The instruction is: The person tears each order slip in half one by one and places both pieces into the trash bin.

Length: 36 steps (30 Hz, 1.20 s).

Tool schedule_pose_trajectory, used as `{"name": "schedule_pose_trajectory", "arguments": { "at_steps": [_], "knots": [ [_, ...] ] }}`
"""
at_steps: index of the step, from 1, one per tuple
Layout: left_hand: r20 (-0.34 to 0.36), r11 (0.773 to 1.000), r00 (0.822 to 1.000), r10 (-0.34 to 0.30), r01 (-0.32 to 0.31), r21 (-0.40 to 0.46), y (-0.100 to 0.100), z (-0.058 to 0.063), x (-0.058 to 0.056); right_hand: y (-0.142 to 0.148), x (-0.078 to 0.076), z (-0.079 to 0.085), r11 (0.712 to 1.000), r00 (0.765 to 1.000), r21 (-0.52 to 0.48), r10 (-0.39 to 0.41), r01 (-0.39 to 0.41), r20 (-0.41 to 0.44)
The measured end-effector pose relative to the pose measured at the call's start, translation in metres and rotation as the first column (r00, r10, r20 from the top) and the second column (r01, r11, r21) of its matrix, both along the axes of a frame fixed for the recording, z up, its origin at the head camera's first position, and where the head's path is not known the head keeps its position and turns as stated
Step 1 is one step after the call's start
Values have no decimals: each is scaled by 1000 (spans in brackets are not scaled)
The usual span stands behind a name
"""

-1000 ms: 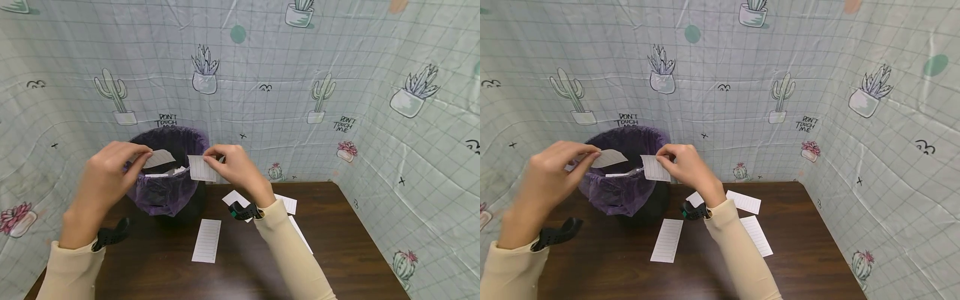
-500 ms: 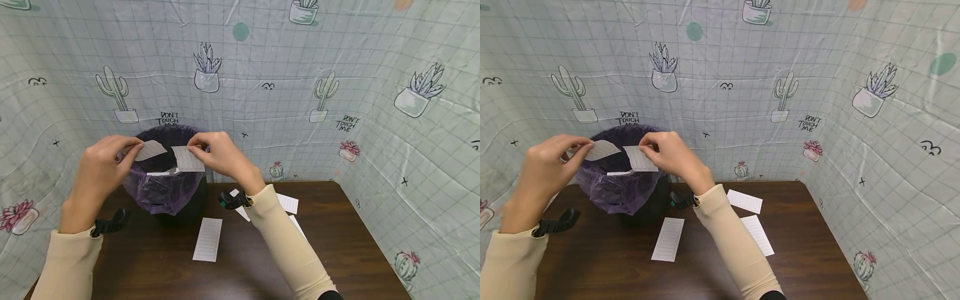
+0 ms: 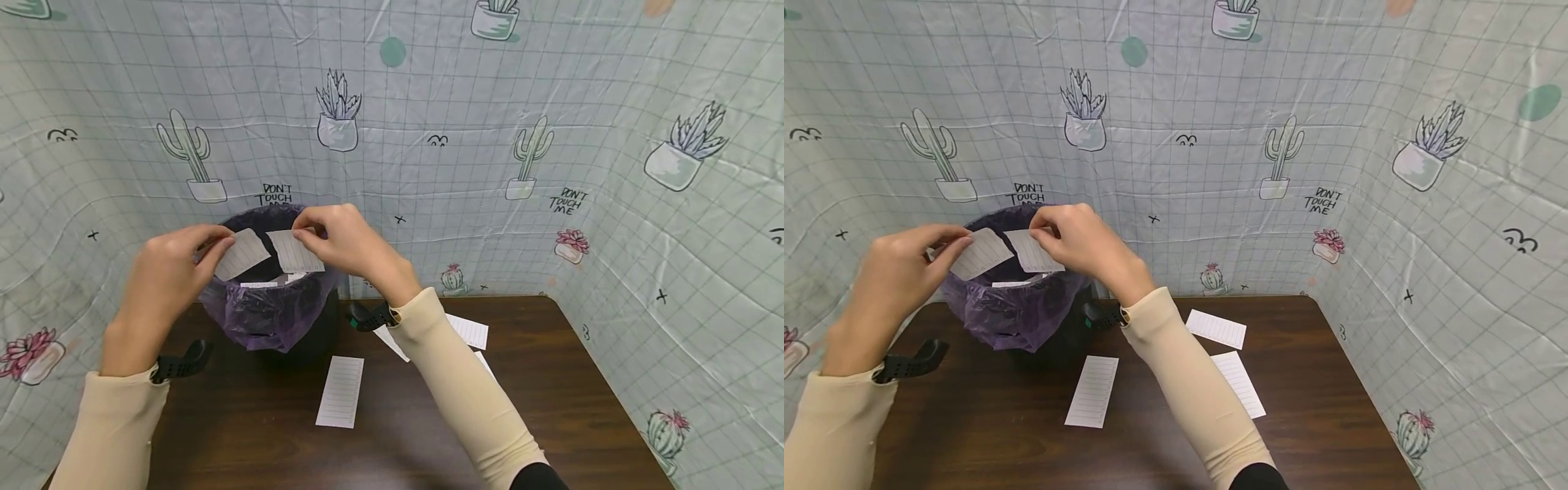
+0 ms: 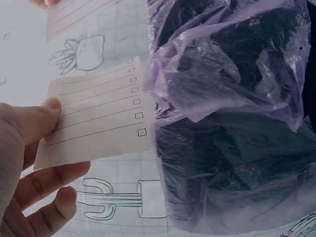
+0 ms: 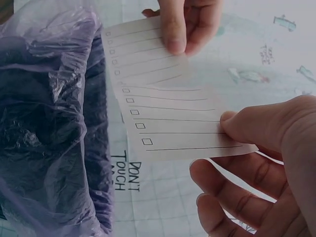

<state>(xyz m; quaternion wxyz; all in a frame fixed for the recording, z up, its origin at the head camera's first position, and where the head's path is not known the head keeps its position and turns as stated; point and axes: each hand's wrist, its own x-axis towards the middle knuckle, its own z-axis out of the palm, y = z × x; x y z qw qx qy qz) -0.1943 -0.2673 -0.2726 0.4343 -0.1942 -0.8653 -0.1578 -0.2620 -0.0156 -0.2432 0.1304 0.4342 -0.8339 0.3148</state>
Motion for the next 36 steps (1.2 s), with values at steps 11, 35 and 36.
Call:
{"name": "schedule_pose_trajectory", "arguments": {
  "at_steps": [11, 35, 36],
  "knots": [
    [50, 1000, 999, -8, 8, -7, 1, -6, -7, -1, -14, 0, 998, 997, -1, -59, 60, 38],
    [69, 1000, 997, 27, -27, 9, 4, 8, 0, -6, -27, -14, 994, 989, 24, -109, 107, 96],
    [70, 1000, 997, 27, -28, 7, 4, 8, 1, -6, -27, -15, 994, 989, 23, -110, 109, 97]
  ]
}}
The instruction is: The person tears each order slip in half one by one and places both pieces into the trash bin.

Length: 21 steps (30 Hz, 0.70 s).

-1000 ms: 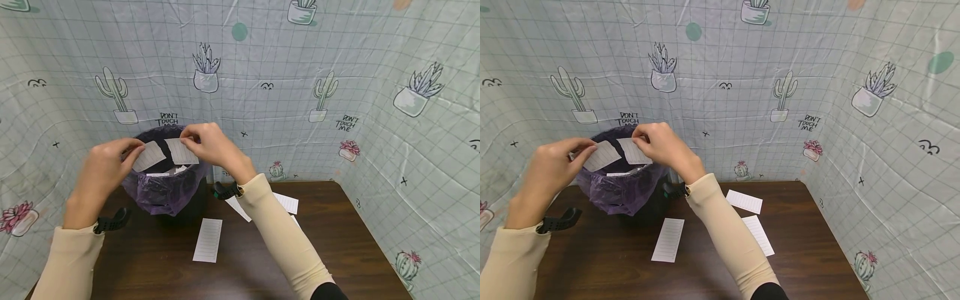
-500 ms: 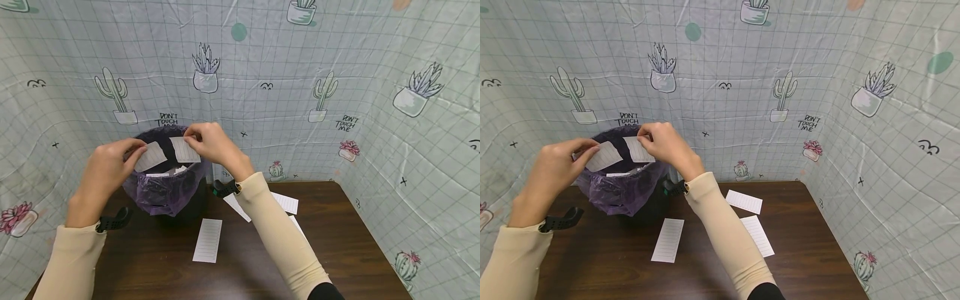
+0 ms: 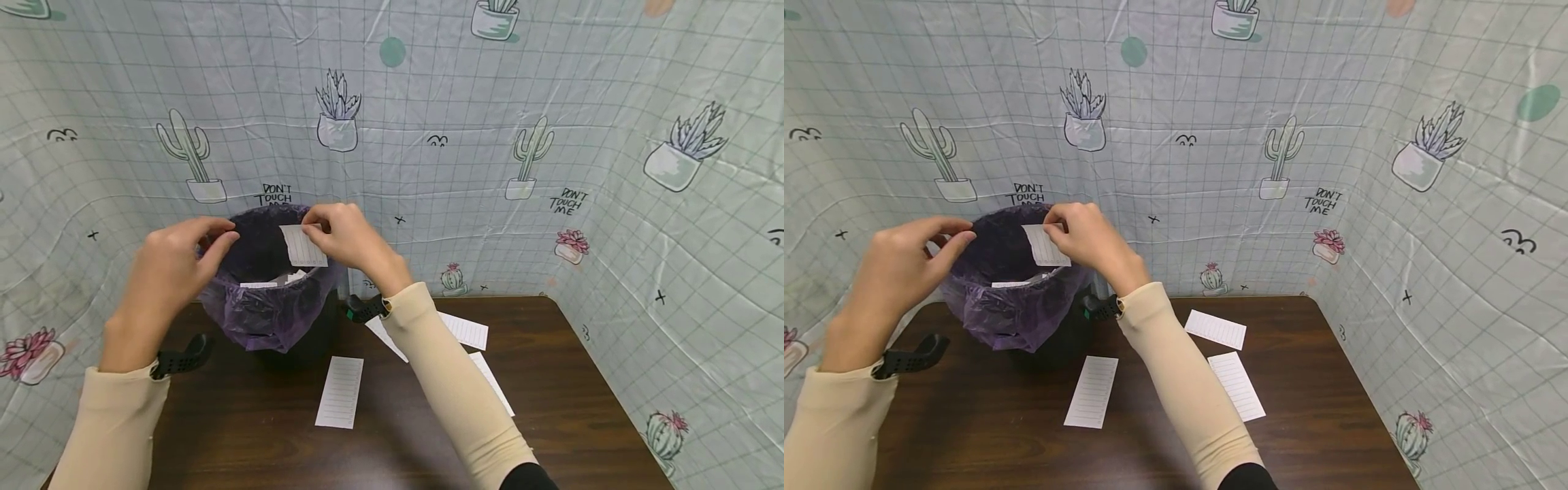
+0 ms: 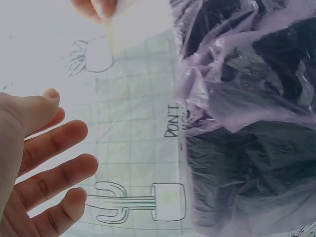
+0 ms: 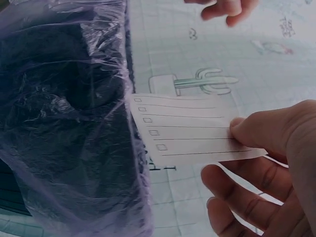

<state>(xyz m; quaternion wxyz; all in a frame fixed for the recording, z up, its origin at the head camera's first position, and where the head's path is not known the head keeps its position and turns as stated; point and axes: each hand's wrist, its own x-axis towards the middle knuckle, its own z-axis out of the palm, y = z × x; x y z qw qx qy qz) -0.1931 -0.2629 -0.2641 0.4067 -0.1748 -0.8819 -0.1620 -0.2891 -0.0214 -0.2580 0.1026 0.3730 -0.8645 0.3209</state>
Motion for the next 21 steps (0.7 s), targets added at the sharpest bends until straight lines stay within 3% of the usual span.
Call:
{"name": "schedule_pose_trajectory", "arguments": {
  "at_steps": [10, 21],
  "knots": [
    [-34, 999, 999, -7, 6, -37, 5, 3, 12, -5, -5, -9, 998, 1000, -58, -12, 11, -10],
    [-30, 998, 999, -44, 42, -38, 12, -9, 17, -12, -9, -17, 997, 1000, -79, -22, 21, -13]
  ]
}}
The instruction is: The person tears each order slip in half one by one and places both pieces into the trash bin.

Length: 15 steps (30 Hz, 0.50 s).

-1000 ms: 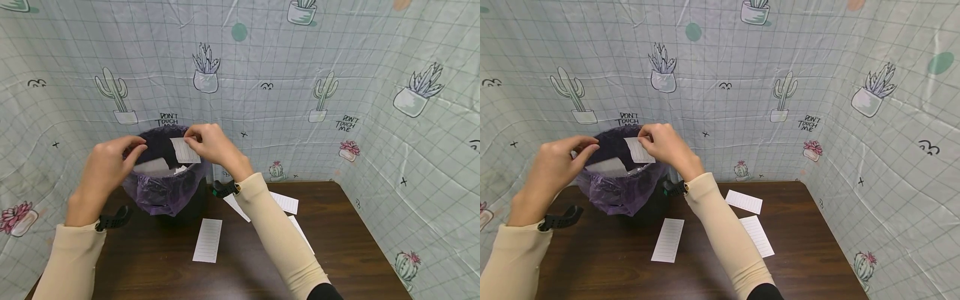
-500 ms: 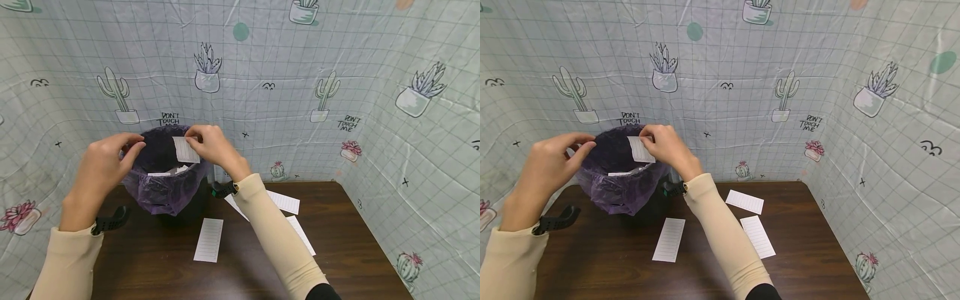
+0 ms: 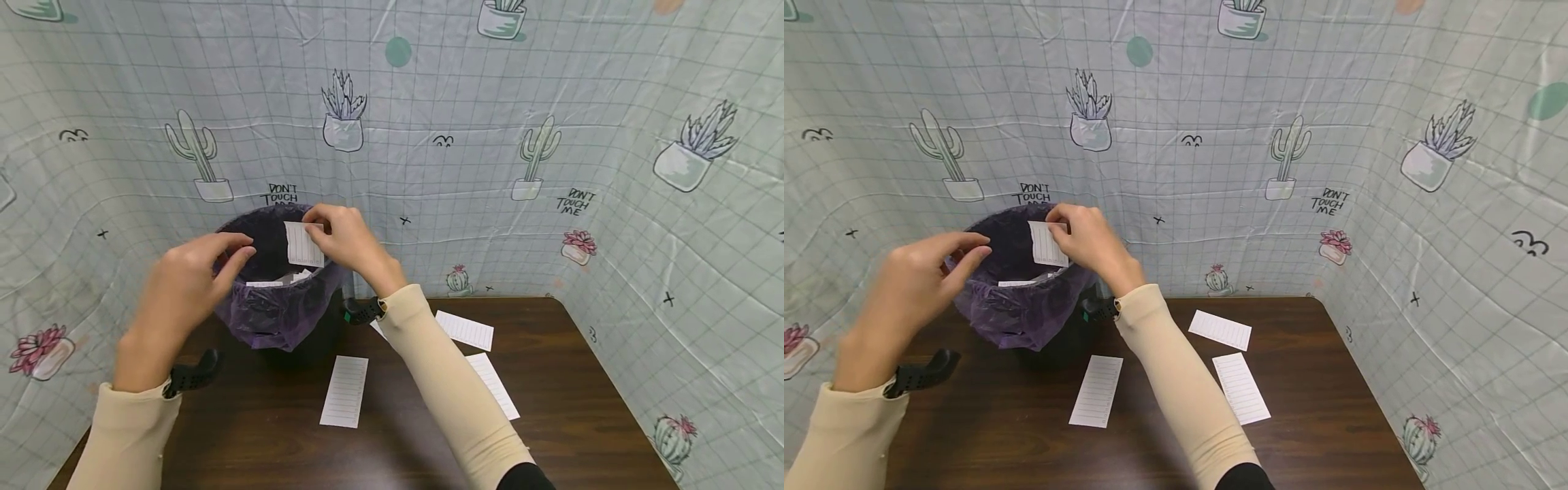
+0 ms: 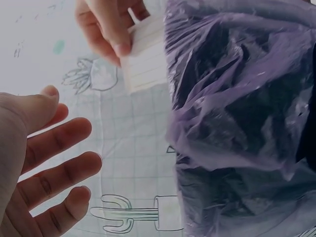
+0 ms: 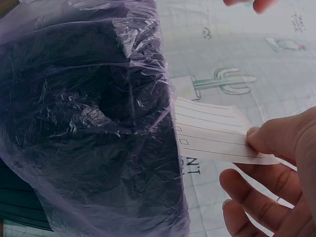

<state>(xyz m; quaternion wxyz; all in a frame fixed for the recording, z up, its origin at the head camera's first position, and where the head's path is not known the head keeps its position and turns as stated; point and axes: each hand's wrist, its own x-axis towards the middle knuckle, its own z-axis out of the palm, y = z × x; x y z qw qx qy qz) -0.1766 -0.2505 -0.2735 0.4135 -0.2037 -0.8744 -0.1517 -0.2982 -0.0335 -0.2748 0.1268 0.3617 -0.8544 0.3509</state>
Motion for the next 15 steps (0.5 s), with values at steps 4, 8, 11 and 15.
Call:
{"name": "schedule_pose_trajectory", "arguments": {
  "at_steps": [4, 8, 11, 15],
  "knots": [
    [2, 1000, 1000, -11, 11, -5, 2, -7, 0, -2, -1, -2, 1000, 1000, -4, -10, 10, -2],
    [-8, 999, 999, -40, 40, -4, 5, -13, 0, -3, -3, -3, 1000, 1000, -20, -20, 20, 0],
    [-2, 998, 998, -56, 56, -1, 6, -17, 0, -3, -3, -5, 999, 1000, -33, -22, 22, 22],
    [-2, 997, 997, -76, 76, 7, 8, -24, 1, -2, -2, -7, 999, 999, -48, -14, 16, 41]
  ]
}}
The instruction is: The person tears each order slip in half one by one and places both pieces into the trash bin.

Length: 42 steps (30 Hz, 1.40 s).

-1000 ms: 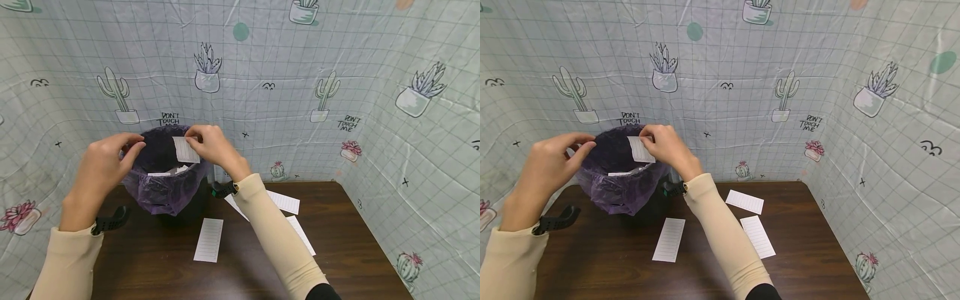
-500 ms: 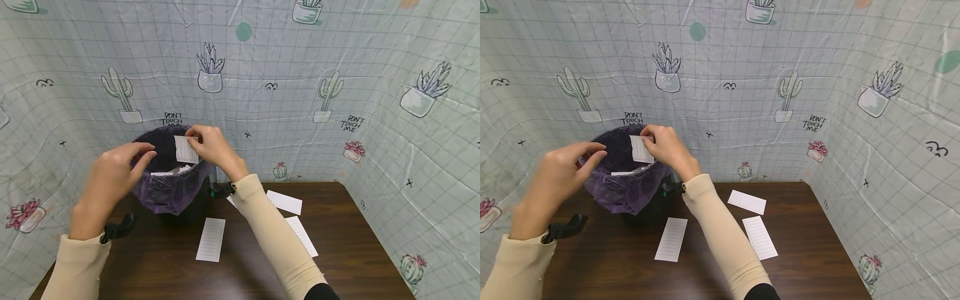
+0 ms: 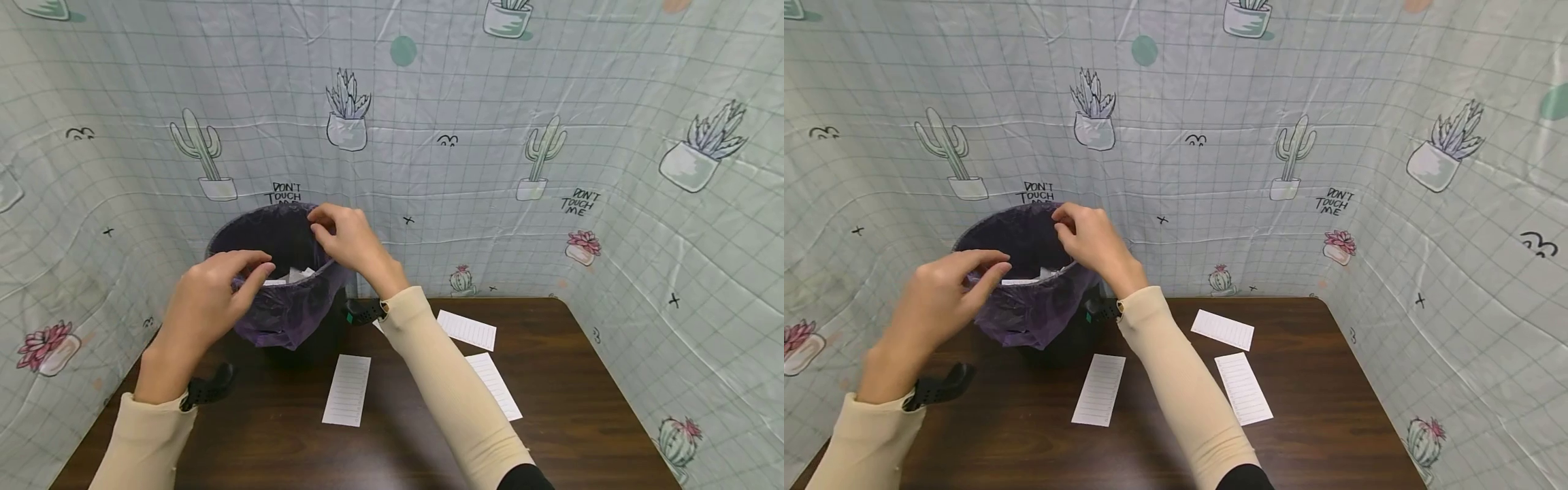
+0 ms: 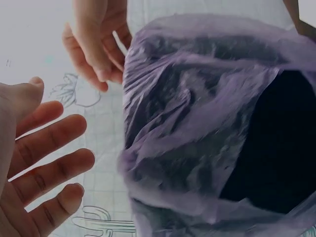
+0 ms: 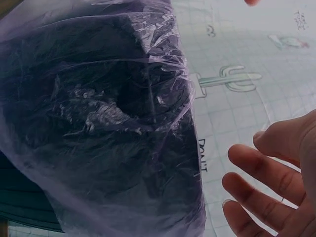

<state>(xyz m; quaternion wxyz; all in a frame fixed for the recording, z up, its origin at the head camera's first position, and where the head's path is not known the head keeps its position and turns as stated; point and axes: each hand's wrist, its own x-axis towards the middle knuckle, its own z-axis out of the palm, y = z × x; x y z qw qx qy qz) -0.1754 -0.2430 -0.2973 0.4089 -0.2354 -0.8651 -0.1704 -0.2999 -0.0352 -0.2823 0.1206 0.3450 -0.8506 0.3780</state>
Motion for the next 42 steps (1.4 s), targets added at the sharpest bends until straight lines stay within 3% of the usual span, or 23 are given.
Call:
{"name": "schedule_pose_trajectory", "arguments": {
  "at_steps": [7, 15, 26, 32, 36, 42],
  "knots": [
    [-46, 996, 996, -78, 79, 28, 8, -12, 2, 12, 8, -12, 998, 1000, -56, -18, 17, -23],
    [-44, 982, 985, -165, 169, 83, 25, -30, 8, 34, 24, -33, 989, 997, -146, -38, 27, -72],
    [70, 948, 960, -271, 254, 191, 55, -81, 21, 63, 49, -74, 982, 997, -181, -59, 48, -55],
    [104, 942, 960, -261, 230, 245, 71, -115, 27, 76, 53, -110, 979, 995, -182, -96, 94, -2],
    [180, 944, 957, -227, 171, 282, 76, -135, 32, 78, 54, -135, 984, 994, -144, -110, 109, 4],
    [252, 935, 949, -190, 96, 343, 82, -164, 37, 76, 60, -174, 991, 988, -72, -105, 113, 112]
  ]
}}
